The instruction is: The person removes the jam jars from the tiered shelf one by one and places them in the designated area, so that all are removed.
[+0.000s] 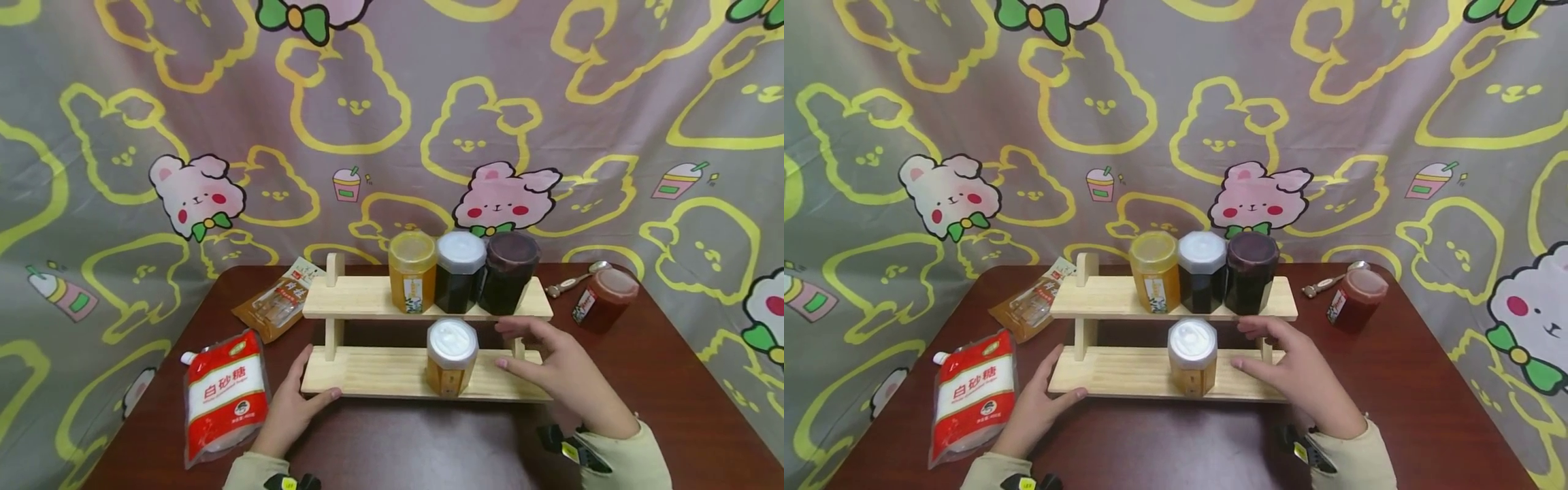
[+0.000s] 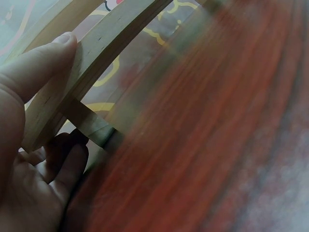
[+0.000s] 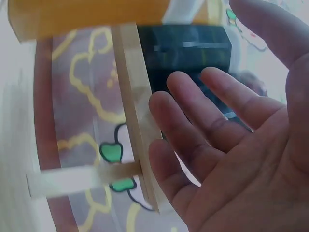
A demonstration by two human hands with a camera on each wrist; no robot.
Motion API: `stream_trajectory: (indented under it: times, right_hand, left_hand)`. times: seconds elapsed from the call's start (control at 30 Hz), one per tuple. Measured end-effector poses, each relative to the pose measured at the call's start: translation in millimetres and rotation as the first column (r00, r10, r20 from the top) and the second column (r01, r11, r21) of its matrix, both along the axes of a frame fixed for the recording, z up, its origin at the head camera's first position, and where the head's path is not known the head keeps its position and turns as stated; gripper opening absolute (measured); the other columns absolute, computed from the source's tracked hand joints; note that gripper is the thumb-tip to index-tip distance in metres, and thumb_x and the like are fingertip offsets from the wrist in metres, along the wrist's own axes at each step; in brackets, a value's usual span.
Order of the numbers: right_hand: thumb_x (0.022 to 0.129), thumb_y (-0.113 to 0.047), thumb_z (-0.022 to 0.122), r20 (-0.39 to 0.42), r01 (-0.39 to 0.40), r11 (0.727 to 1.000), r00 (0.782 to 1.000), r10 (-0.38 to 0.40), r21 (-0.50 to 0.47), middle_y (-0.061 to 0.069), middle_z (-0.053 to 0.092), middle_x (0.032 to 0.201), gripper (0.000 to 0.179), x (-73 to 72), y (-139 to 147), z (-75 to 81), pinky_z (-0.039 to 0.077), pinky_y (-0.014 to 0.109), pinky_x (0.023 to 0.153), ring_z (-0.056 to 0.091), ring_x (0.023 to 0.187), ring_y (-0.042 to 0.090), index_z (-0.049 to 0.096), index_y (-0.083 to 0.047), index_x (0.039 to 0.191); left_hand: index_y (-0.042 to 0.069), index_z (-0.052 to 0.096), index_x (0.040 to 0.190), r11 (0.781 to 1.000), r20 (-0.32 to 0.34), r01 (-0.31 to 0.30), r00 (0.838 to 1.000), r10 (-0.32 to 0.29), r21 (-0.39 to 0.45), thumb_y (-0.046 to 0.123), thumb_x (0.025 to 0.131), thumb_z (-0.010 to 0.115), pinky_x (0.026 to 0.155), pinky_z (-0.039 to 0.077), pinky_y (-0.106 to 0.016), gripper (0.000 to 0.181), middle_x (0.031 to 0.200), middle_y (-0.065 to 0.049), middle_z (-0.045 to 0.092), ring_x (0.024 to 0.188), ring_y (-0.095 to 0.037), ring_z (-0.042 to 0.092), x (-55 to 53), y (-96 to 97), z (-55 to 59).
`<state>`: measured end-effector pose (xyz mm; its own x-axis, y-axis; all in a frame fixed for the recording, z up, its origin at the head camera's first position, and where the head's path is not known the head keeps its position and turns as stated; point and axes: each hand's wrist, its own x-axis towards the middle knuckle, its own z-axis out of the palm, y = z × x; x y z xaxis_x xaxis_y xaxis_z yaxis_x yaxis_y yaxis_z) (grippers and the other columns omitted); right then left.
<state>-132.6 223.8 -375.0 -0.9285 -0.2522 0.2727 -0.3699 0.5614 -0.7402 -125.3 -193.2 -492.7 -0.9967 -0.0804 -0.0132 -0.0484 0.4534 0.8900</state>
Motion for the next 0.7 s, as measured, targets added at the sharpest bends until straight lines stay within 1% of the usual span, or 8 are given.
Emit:
stream_trajectory:
  times: [0.13, 0.3, 0.43, 0.5, 0.53, 0.6, 0.63, 0.7]
  right_hand:
    - [0.085, -0.018, 0.082, 0.033, 0.04, 0.999, 0.999, -0.039, -0.029, 0.004, 0.069, 0.117, 0.046, -2.0, 13, 0.7, 0.052, 0.018, 0.084, 0.066, 0.103, 0.015, 0.064, -0.01, 0.127]
    - [0.087, -0.018, 0.08, -0.004, 0.119, 0.992, 0.993, -0.119, -0.029, 0.011, 0.07, 0.116, 0.042, -6.7, 32, 0.4, 0.052, 0.016, 0.077, 0.068, 0.094, 0.007, 0.065, -0.009, 0.126]
    - [0.091, -0.023, 0.078, -0.014, 0.209, 0.977, 0.978, -0.21, -0.049, 0.006, 0.07, 0.112, 0.04, -11.1, 46, -5.3, 0.052, 0.015, 0.073, 0.064, 0.091, 0.0, 0.065, -0.01, 0.126]
    - [0.092, -0.023, 0.076, -0.023, 0.275, 0.958, 0.96, -0.278, -0.083, -0.001, 0.07, 0.107, 0.038, -13.8, 51, -10.9, 0.05, 0.014, 0.071, 0.063, 0.089, -0.001, 0.065, -0.009, 0.125]
    - [0.092, -0.021, 0.076, -0.024, 0.313, 0.942, 0.948, -0.318, -0.122, -0.005, 0.07, 0.104, 0.037, -15.4, 52, -13.9, 0.05, 0.013, 0.071, 0.063, 0.089, 0.0, 0.066, -0.006, 0.124]
    - [0.092, -0.018, 0.076, -0.023, 0.411, 0.886, 0.905, -0.425, -0.214, -0.012, 0.069, 0.098, 0.032, -19.7, 53, -20.8, 0.048, 0.011, 0.071, 0.062, 0.087, 0.0, 0.068, -0.005, 0.12]
    - [0.091, -0.016, 0.076, -0.025, 0.457, 0.849, 0.877, -0.48, -0.267, -0.015, 0.069, 0.095, 0.029, -22.2, 54, -24.2, 0.048, 0.011, 0.07, 0.062, 0.085, 0.001, 0.069, -0.004, 0.117]
    - [0.091, -0.013, 0.075, -0.014, 0.538, 0.751, 0.81, -0.587, -0.381, -0.017, 0.069, 0.091, 0.025, -27.8, 54, -31.1, 0.047, 0.011, 0.069, 0.062, 0.081, 0.003, 0.071, -0.002, 0.113]
  left_hand:
    - [0.009, 0.024, 0.159, 1.0, -0.004, -0.004, 1.0, 0.004, -0.018, 0.033, 0.076, 0.09, 0.114, 0.029, -0.054, 0.109, 0.157, -0.018, 0.038, 0.142, -0.033, 0.035, 0.0, -0.4, -1.4]
    - [0.009, 0.024, 0.16, 1.0, -0.006, -0.007, 1.0, 0.007, -0.03, 0.034, 0.076, 0.089, 0.115, 0.028, -0.055, 0.109, 0.158, -0.018, 0.036, 0.143, -0.034, 0.034, -1.3, -0.4, -1.6]
    - [0.009, 0.024, 0.16, 0.999, -0.004, -0.006, 1.0, 0.006, -0.038, 0.035, 0.076, 0.089, 0.115, 0.029, -0.055, 0.109, 0.157, -0.018, 0.037, 0.143, -0.034, 0.034, -1.8, -0.5, -1.8]
    - [0.01, 0.025, 0.16, 0.999, -0.007, -0.008, 1.0, 0.008, -0.046, 0.036, 0.076, 0.089, 0.115, 0.029, -0.055, 0.109, 0.157, -0.018, 0.038, 0.143, -0.034, 0.035, -2.0, -0.7, -2.2]
    - [0.01, 0.025, 0.16, 0.999, -0.008, -0.008, 1.0, 0.008, -0.047, 0.035, 0.076, 0.089, 0.115, 0.029, -0.055, 0.109, 0.157, -0.018, 0.038, 0.143, -0.034, 0.035, -2.0, -0.8, -2.2]
    - [0.01, 0.025, 0.16, 0.999, -0.012, -0.009, 1.0, 0.008, -0.046, 0.035, 0.076, 0.09, 0.115, 0.029, -0.055, 0.109, 0.157, -0.017, 0.038, 0.143, -0.034, 0.035, -1.8, -1.0, -2.6]
    - [0.01, 0.025, 0.16, 0.999, -0.014, -0.009, 1.0, 0.008, -0.043, 0.034, 0.075, 0.09, 0.115, 0.029, -0.055, 0.109, 0.157, -0.017, 0.038, 0.143, -0.034, 0.035, -1.6, -1.0, -2.8]
    - [0.01, 0.025, 0.159, 0.999, -0.015, -0.008, 1.0, 0.007, -0.04, 0.034, 0.075, 0.09, 0.115, 0.029, -0.055, 0.109, 0.157, -0.017, 0.038, 0.143, -0.034, 0.035, -0.8, -0.9, -2.7]
